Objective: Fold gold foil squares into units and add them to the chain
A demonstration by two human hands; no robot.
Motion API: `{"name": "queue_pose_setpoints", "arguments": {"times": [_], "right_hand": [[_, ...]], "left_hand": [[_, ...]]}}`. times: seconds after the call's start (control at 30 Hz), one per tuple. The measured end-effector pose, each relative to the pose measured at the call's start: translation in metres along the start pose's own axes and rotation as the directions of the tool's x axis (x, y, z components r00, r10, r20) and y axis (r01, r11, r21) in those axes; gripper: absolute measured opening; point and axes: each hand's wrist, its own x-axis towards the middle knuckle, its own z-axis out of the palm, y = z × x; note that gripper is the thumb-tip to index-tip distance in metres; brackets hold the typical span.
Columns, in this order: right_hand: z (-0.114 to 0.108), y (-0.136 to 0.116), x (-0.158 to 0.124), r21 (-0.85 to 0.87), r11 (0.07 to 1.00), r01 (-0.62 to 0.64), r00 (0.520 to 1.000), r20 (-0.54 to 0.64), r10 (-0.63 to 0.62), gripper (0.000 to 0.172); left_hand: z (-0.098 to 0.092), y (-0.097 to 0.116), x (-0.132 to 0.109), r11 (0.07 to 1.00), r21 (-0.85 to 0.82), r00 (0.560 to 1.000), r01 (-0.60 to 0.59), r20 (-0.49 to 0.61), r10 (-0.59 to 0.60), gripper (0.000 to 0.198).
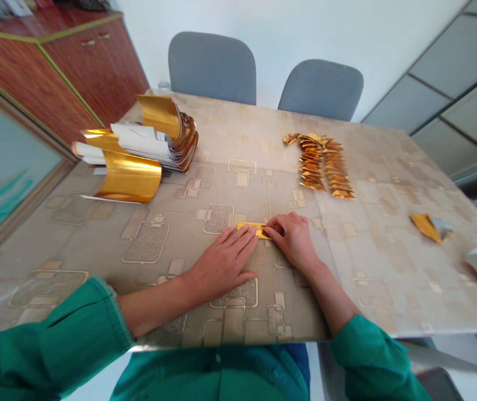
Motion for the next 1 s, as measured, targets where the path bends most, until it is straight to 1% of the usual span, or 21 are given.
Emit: {"name": "queue_pose_setpoints", "arguments": {"times": [0.2,0.37,0.6,0.73,0.8,0.87,0.97,1.0], "right_hand": [[0.000,-0.003,0.001,-0.033,0.999,-0.005,1.000,0.009,0.005,0.017],[-0.001,-0.003,0.001,-0.046,0.999,-0.010,1.000,0.021,0.011,0.017],[-0.001,-0.004,0.000,-0.075,0.997,-0.002,1.000,0.012,0.003,0.013],[0.002,-0.001,0.000,-0.072,0.997,0.000,1.000,-0.018,-0.002,0.004],[0.001,0.001,-0.001,-0.048,0.999,0.008,0.999,-0.041,-0.010,0.004],[0.000,0.001,-0.003,-0.041,0.998,0.038,0.994,-0.099,-0.042,0.006],[-0.004,-0.005,-0.011,-0.101,0.989,0.104,0.967,-0.222,-0.124,0.012],[-0.005,-0.009,-0.015,-0.126,0.984,0.128,0.959,-0.238,-0.155,0.015]], "left_hand": [[0.003,-0.001,-0.001,1.000,-0.025,1.000,0.010,0.008,-0.010,0.075],[0.004,-0.001,-0.001,1.000,-0.009,1.000,0.014,0.028,-0.013,0.076],[0.003,0.000,0.000,1.000,-0.010,0.999,0.020,0.048,-0.020,0.073],[0.002,-0.001,0.000,0.999,-0.022,0.998,0.023,0.055,-0.022,0.071],[0.001,-0.001,0.001,0.999,-0.026,0.998,0.021,0.066,-0.019,0.070],[0.000,-0.002,0.001,1.000,-0.025,0.997,0.017,0.075,-0.015,0.069],[-0.001,-0.002,0.002,1.000,-0.017,0.997,0.014,0.080,-0.013,0.068],[-0.001,-0.002,0.002,1.000,-0.015,0.997,0.013,0.080,-0.012,0.069]]}}
